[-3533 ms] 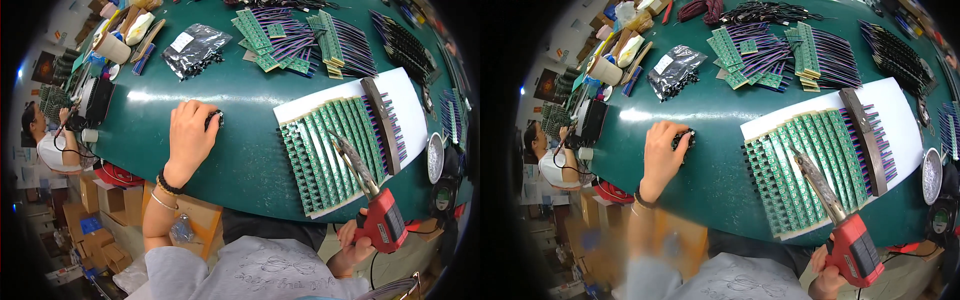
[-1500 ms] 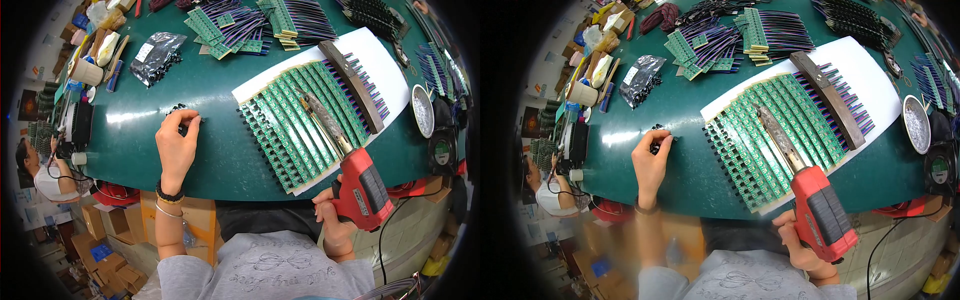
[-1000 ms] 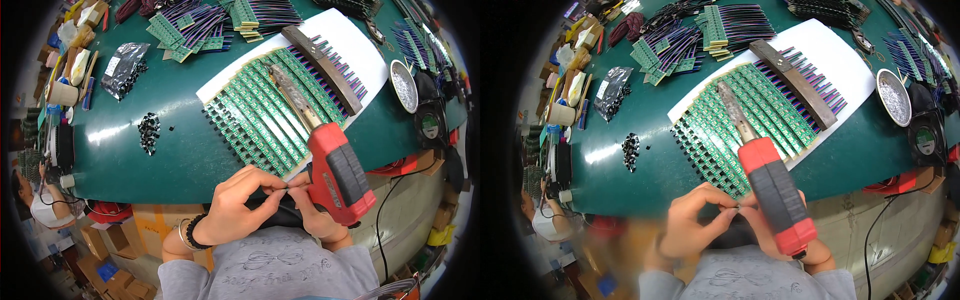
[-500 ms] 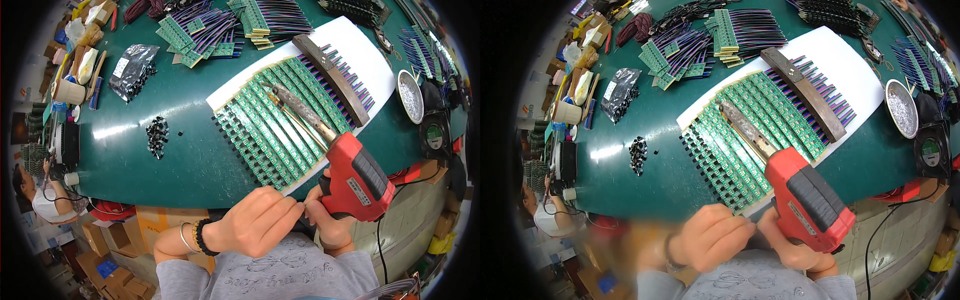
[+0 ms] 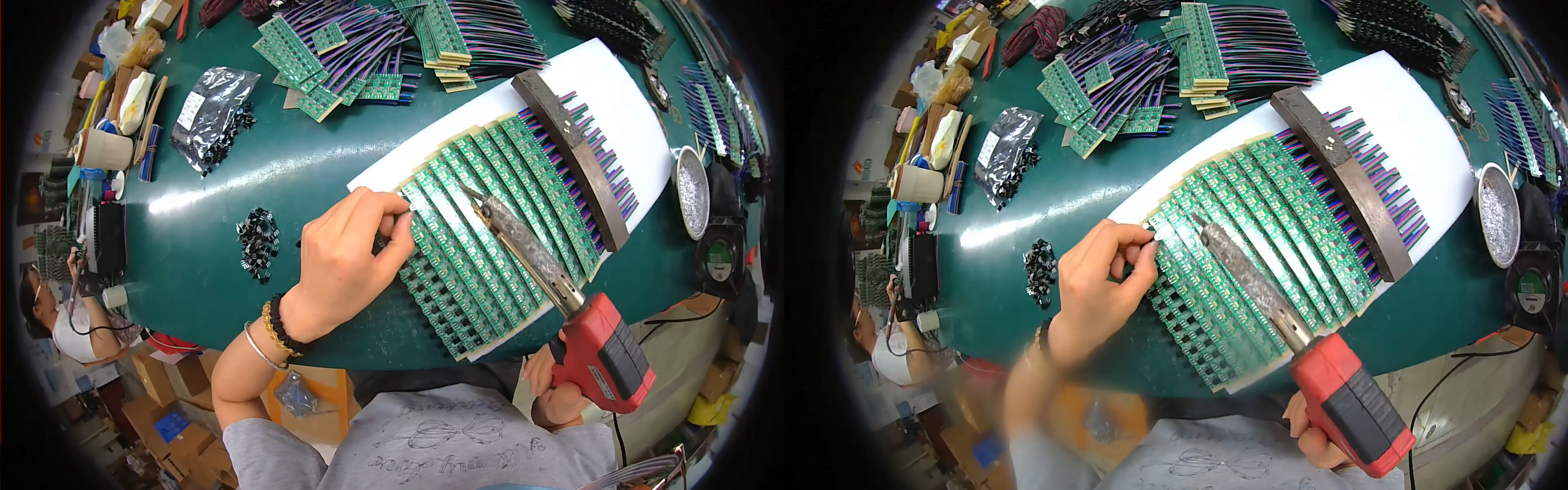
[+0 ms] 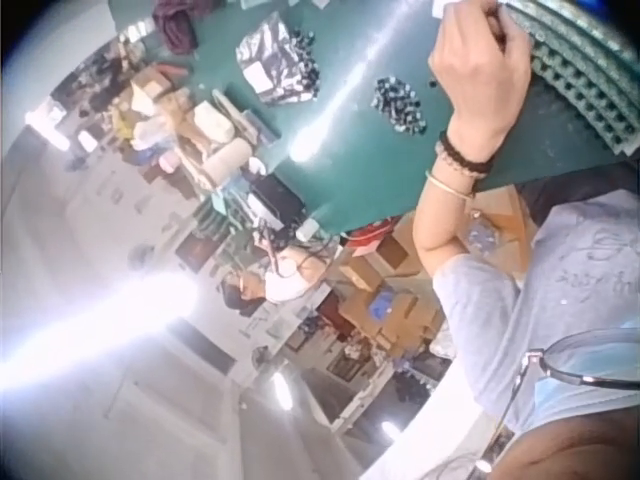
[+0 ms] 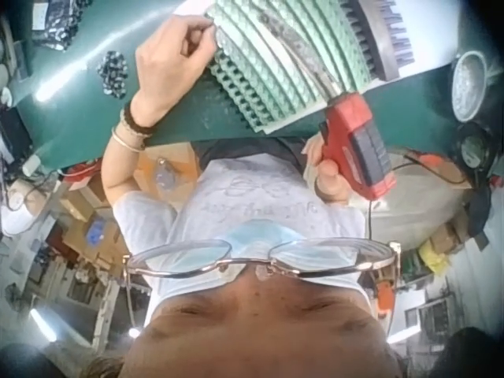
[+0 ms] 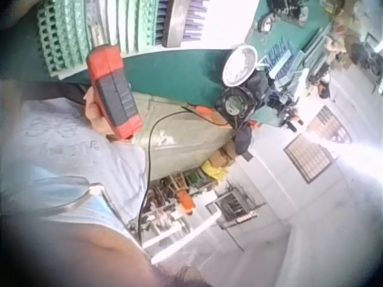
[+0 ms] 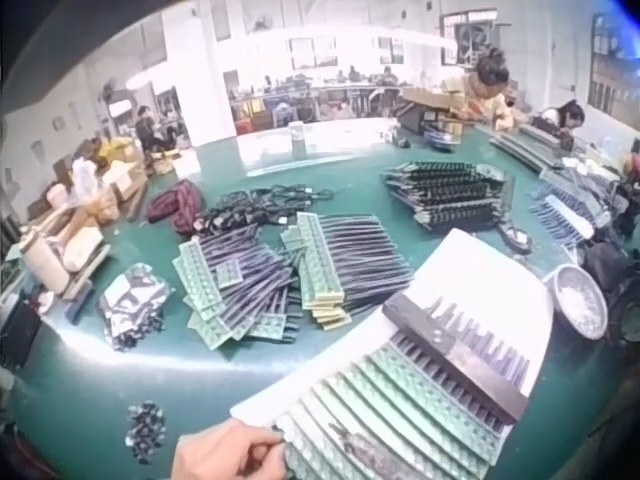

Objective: The person solders electronic components onto several printed circuit boards using a soldering iron.

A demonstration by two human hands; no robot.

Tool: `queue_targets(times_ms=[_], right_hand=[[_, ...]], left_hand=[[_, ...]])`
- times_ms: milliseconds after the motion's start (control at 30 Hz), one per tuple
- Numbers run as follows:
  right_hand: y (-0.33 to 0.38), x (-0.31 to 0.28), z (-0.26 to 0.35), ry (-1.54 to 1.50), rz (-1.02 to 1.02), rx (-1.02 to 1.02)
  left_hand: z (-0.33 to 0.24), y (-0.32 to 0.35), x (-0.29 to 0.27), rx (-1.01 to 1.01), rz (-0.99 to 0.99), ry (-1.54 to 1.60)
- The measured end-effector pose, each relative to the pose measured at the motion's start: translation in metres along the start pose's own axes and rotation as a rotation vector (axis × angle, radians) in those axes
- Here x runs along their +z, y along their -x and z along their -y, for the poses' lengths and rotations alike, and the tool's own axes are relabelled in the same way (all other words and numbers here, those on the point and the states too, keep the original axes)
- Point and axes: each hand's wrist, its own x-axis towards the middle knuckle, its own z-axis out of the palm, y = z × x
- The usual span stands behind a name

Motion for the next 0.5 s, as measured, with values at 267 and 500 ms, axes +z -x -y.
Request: queue_targets(times_ms=[267,500], right_hand=[[-0.018,0.000,0.013,0.031,-0.100,0.133],[-0.025,-0.001,0.016,0.042,-0.093,0.122]], left_hand=[[0.005,-0.002,-0.002,0.030,0.047,-0.021],[0.006,-0.002,-0.001,0.020,0.058,-0.009]])
